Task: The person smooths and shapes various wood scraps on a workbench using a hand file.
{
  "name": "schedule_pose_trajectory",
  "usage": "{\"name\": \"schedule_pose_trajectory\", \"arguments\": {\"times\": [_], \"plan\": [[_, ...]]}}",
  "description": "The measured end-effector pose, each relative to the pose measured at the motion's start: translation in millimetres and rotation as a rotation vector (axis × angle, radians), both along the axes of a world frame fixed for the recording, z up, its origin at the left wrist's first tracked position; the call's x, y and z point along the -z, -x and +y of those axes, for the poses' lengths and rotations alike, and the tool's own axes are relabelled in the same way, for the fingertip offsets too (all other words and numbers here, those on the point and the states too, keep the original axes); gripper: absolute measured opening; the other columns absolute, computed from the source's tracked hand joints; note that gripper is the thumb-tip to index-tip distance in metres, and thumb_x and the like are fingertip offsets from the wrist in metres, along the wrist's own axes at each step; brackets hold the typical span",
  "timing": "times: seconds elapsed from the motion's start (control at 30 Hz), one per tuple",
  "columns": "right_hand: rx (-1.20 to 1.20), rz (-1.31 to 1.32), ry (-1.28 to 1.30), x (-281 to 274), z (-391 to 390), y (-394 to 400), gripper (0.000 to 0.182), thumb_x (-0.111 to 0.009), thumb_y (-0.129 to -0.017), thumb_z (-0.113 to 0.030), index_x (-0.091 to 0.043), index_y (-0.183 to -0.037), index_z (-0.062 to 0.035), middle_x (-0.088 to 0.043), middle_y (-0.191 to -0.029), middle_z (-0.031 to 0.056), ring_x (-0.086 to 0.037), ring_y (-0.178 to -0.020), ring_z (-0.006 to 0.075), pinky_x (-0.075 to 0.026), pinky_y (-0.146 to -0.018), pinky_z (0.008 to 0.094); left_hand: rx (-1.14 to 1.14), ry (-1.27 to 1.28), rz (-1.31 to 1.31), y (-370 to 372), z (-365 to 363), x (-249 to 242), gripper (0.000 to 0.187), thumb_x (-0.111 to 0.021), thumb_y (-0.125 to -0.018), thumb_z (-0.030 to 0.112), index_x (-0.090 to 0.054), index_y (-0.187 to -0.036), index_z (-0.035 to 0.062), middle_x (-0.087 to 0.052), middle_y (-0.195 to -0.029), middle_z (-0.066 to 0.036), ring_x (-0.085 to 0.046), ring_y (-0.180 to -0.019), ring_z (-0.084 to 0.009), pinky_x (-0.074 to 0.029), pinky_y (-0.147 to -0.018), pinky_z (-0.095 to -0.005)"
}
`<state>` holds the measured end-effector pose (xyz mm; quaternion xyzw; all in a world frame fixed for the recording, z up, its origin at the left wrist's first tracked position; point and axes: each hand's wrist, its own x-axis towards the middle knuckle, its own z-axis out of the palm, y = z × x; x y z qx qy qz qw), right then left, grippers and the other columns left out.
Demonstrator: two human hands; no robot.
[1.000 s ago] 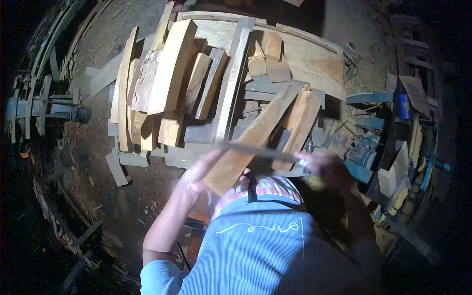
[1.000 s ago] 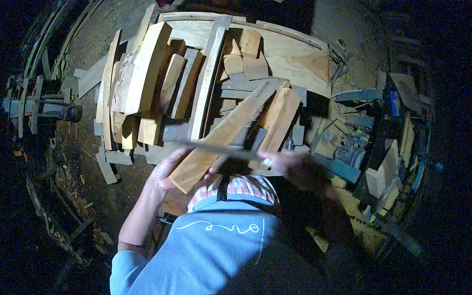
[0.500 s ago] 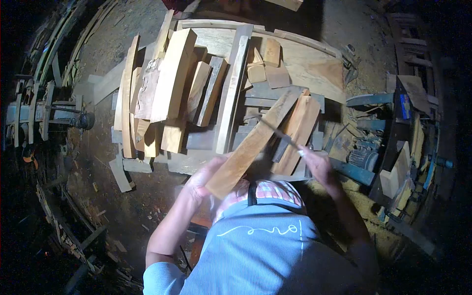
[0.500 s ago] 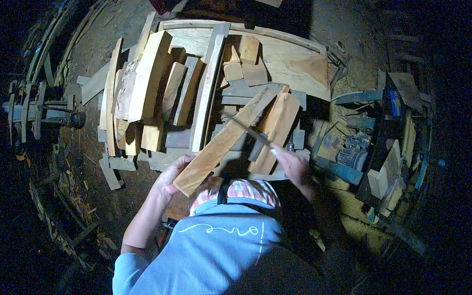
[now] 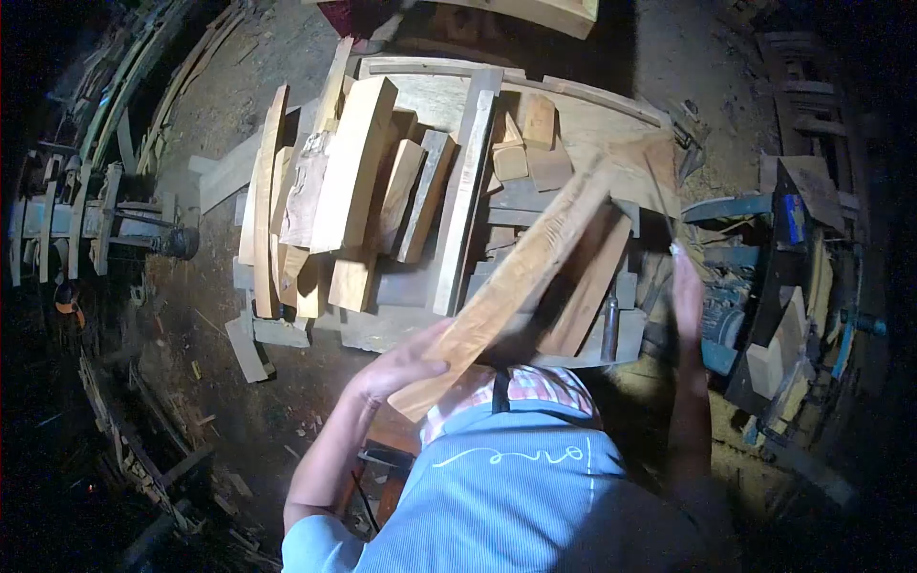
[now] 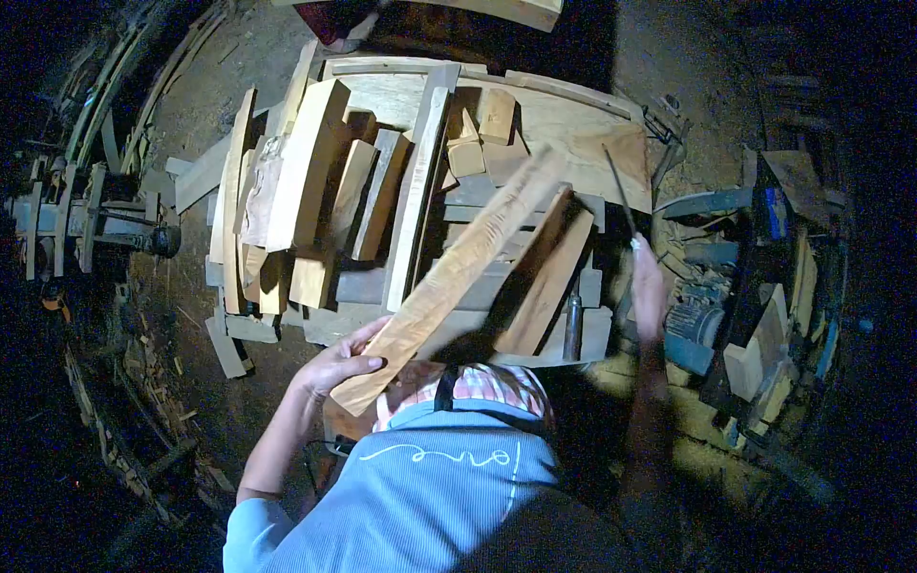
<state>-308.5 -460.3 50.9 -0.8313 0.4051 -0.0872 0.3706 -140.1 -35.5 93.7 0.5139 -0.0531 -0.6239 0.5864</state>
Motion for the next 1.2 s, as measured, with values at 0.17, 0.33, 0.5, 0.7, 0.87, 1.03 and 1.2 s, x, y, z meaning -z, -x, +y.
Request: {"name": "schedule_pose_trajectory", "arguments": {"times": [0.17, 0.33, 0.5, 0.7, 0.87, 1.03, 1.2], "plan": [[-0.085, -0.186, -0.024, 12, 18, -9, 0.035, -0.040, -0.094, -0.016, -0.045, -0.125, 0.0006, -0.054, -0.121, 0.0097, -0.049, -0.110, 0.0148, -0.034, -0.095, 0.0243, -0.266, -0.145, -0.296, -7, -10, 35, 0.074, -0.065, -0.077, 0.018, -0.025, -0.138, 0.0057, -0.037, -0.135, -0.010, -0.039, -0.121, -0.0174, -0.031, -0.101, -0.0301], [-0.131, -0.112, -0.006, 13, 33, -4, 0.035, -0.042, -0.093, -0.015, -0.045, -0.123, 0.0020, -0.055, -0.118, 0.0115, -0.051, -0.107, 0.0149, -0.037, -0.092, 0.0249, -0.400, -0.183, -0.467, -28, -25, 103, 0.069, -0.059, -0.081, 0.013, -0.022, -0.139, 0.0063, -0.051, -0.118, -0.012, -0.055, -0.091, -0.0138, -0.048, -0.073, -0.0246], [-0.108, -0.206, -0.045, 25, 18, 15, 0.034, -0.042, -0.094, -0.014, -0.045, -0.124, 0.0020, -0.057, -0.110, 0.0088, -0.051, -0.100, 0.0117, -0.037, -0.089, 0.0229, -0.351, -0.220, -0.647, -32, -29, 110, 0.060, -0.055, -0.082, 0.008, -0.029, -0.136, 0.0053, -0.058, -0.101, -0.007, -0.055, -0.077, -0.0095, -0.047, -0.064, -0.0228], [-0.025, -0.138, -0.172, 39, 47, 29, 0.034, -0.043, -0.093, -0.018, -0.047, -0.124, -0.0066, -0.058, -0.111, 0.0068, -0.051, -0.098, 0.0107, -0.038, -0.086, 0.0221, -0.554, -0.265, -0.758, -35, -16, 157, 0.043, -0.055, -0.084, 0.010, -0.045, -0.125, 0.0019, -0.056, -0.106, -0.010, -0.053, -0.089, -0.0147, -0.045, -0.077, -0.0286], [0.030, -0.043, -0.181, 42, 78, 39, 0.034, -0.043, -0.093, -0.022, -0.048, -0.124, -0.0090, -0.059, -0.112, 0.0108, -0.054, -0.100, 0.0134, -0.039, -0.087, 0.0231, -0.371, -0.586, -1.470, -13, -36, 112, 0.036, -0.056, -0.081, 0.008, -0.052, -0.116, 0.0029, -0.052, -0.106, -0.015, -0.049, -0.100, -0.0264, -0.040, -0.085, -0.0359], [0.087, -0.074, -0.252, 55, 106, 51, 0.034, -0.042, -0.093, -0.022, -0.048, -0.125, -0.0096, -0.056, -0.117, 0.0122, -0.052, -0.107, 0.0154, -0.038, -0.090, 0.0249, -0.170, -0.284, -1.069, 38, -74, 131, 0.024, -0.051, -0.087, 0.007, -0.053, -0.109, -0.0005, -0.059, -0.099, -0.014, -0.056, -0.092, -0.0199, -0.045, -0.079, -0.0290], [0.094, -0.141, -0.226, 77, 111, 59, 0.036, -0.042, -0.092, -0.024, -0.047, -0.126, -0.0117, -0.055, -0.120, 0.0130, -0.053, -0.109, 0.0202, -0.038, -0.092, 0.0288, 0.339, -0.239, -0.460, 87, -128, 131, 0.061, -0.061, -0.078, 0.049, -0.054, -0.111, -0.0016, -0.062, -0.092, -0.018, -0.059, -0.088, -0.0222, -0.047, -0.075, -0.0347]]}}
